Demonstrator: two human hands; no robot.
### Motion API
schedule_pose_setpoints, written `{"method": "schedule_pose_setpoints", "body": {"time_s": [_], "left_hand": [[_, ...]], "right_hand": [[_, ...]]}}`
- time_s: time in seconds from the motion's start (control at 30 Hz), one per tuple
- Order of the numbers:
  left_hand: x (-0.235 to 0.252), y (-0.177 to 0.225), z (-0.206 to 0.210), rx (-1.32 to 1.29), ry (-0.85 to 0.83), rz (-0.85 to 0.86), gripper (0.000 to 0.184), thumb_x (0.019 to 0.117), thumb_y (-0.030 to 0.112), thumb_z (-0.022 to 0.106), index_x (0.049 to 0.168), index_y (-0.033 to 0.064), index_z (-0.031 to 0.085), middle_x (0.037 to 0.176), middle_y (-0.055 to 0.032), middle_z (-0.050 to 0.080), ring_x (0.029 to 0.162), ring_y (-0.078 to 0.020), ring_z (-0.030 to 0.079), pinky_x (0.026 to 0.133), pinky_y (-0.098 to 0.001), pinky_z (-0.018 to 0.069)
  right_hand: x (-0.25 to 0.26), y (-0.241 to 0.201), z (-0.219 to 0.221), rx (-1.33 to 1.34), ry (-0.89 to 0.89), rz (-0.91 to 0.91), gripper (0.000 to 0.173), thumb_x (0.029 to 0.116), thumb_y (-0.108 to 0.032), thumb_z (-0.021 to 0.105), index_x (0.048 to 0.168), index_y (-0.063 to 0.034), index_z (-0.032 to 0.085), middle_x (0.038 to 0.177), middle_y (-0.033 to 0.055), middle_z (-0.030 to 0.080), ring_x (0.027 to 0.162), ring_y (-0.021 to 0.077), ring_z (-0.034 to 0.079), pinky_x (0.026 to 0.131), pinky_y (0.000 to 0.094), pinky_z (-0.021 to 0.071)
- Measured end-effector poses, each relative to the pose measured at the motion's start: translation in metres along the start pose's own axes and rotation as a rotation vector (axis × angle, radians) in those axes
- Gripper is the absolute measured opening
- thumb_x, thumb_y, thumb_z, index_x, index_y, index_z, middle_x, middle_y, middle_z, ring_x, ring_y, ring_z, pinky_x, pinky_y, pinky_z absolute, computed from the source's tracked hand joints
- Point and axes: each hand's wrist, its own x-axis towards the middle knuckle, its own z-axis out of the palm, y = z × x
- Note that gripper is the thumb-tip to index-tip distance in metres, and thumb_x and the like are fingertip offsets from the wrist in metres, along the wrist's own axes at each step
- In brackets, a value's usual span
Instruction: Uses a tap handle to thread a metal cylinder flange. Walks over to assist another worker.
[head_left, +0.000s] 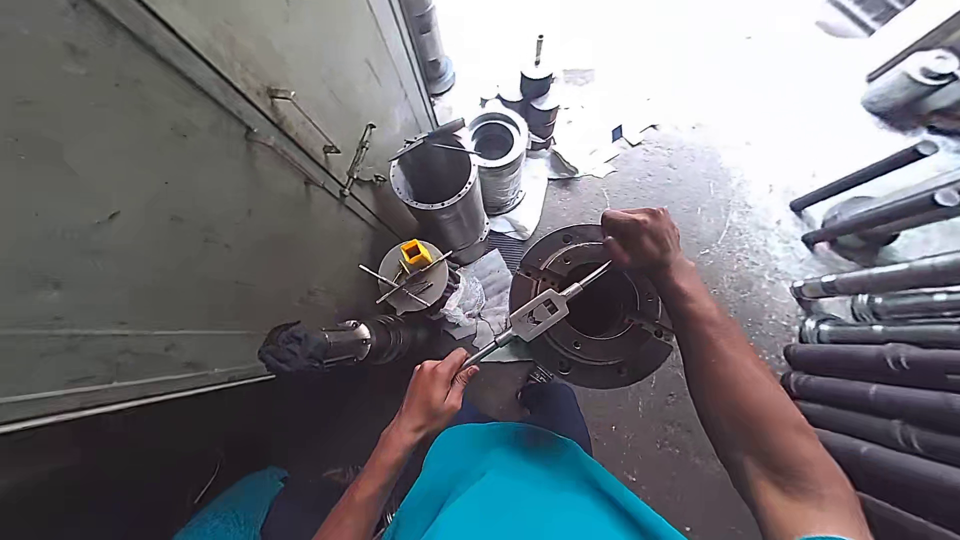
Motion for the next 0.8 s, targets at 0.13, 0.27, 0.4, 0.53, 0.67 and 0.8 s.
{"method": "schedule_pose_setpoints", "body": {"time_s": [0.13, 0.27, 0.4, 0.53, 0.67, 0.8], "left_hand": [[-0.003, -0.001, -0.001, -0.005, 0.002, -0.013, 0.041, 0.1074, 0.039, 0.043, 0.098, 0.0060, 0.066, 0.064, -0.0045, 0.057, 0.057, -0.0184, 0.058, 0.054, -0.0402, 0.0475], [-0.016, 0.019, 0.019, -0.114, 0.030, -0.092, 0.039, 0.1067, 0.034, 0.046, 0.101, 0.0014, 0.067, 0.066, -0.0061, 0.060, 0.057, -0.0175, 0.059, 0.055, -0.0394, 0.0502], [-0.034, 0.088, 0.088, -0.506, 0.251, -0.329, 0.033, 0.1083, 0.031, 0.044, 0.105, 0.0027, 0.061, 0.060, 0.0022, 0.048, 0.048, -0.0081, 0.047, 0.047, -0.0275, 0.0446], [-0.037, 0.080, 0.083, -0.345, 0.412, -0.290, 0.038, 0.1059, 0.036, 0.052, 0.099, 0.0044, 0.071, 0.064, 0.0026, 0.058, 0.051, -0.0025, 0.050, 0.049, -0.0211, 0.0456], [0.002, 0.017, 0.034, -0.308, 0.806, -0.217, 0.044, 0.1081, 0.021, 0.037, 0.088, -0.0005, 0.070, 0.069, -0.0006, 0.067, 0.055, -0.0048, 0.059, 0.054, -0.0248, 0.0532], [0.039, -0.012, 0.030, -0.385, 1.258, -0.004, 0.043, 0.1109, 0.021, 0.031, 0.091, 0.0023, 0.065, 0.062, 0.0098, 0.059, 0.048, 0.0020, 0.053, 0.046, -0.0174, 0.0492]], "right_hand": [[0.001, -0.001, 0.001, 0.065, 0.033, 0.016, 0.034, 0.0934, -0.030, 0.042, 0.073, -0.0041, 0.053, 0.061, 0.0161, 0.056, 0.058, 0.0398, 0.061, 0.050, 0.0587, 0.0415], [0.032, -0.004, 0.006, 0.093, -0.018, -0.035, 0.033, 0.0940, -0.026, 0.044, 0.076, -0.0016, 0.057, 0.068, 0.0194, 0.061, 0.068, 0.0427, 0.065, 0.061, 0.0637, 0.0460], [0.149, -0.031, 0.044, 0.191, -0.152, -0.265, 0.026, 0.0900, -0.022, 0.051, 0.073, -0.0047, 0.059, 0.069, 0.0159, 0.063, 0.073, 0.0389, 0.066, 0.065, 0.0614, 0.0474], [0.118, -0.012, 0.036, 0.163, -0.283, -0.274, 0.034, 0.0916, -0.030, 0.049, 0.071, -0.0045, 0.056, 0.066, 0.0169, 0.060, 0.070, 0.0416, 0.065, 0.062, 0.0650, 0.0456], [0.012, -0.007, -0.005, -0.050, -0.265, 0.035, 0.041, 0.1003, -0.033, 0.041, 0.075, -0.0043, 0.055, 0.061, 0.0175, 0.055, 0.060, 0.0430, 0.062, 0.051, 0.0597, 0.0429], [-0.037, -0.030, -0.018, -0.157, -0.220, 0.152, 0.043, 0.0991, -0.035, 0.039, 0.069, -0.0059, 0.050, 0.054, 0.0157, 0.050, 0.051, 0.0402, 0.059, 0.044, 0.0540, 0.0377]]}}
